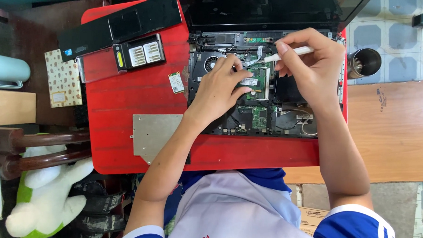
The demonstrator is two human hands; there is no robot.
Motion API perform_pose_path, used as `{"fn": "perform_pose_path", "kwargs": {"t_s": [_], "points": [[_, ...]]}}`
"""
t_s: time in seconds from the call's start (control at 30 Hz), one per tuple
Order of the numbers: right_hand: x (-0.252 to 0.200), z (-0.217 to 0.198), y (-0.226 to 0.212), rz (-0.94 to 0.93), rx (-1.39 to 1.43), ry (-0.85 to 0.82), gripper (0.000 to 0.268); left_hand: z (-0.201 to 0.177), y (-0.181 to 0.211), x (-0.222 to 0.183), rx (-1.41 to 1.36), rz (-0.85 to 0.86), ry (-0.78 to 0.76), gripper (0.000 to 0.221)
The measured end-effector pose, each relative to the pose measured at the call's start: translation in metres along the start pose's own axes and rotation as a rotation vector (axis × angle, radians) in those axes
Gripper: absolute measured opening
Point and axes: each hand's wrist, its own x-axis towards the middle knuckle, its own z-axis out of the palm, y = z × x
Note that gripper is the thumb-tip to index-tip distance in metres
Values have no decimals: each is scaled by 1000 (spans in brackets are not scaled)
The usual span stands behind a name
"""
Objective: The person is repairing a laptop by removing RAM modules and using a tool to adjust or secure internal components.
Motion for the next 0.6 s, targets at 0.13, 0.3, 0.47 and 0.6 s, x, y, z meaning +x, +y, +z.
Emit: {"fn": "perform_pose_path", "kwargs": {"t_s": [0.13,0.3,0.47,0.6], "points": [[0,1,2,17,5,6,7,-1,3,0,-26,-2,10,28],[0,3,6,25,-15,-6,8,2,2,-1,-55,48,115,11],[0,5,4,9,-30,-10,9,0,0,0,-102,-3,188,7],[0,6,3,19,-26,-4,9,-9,5,4,-523,-110,248,5]]}}
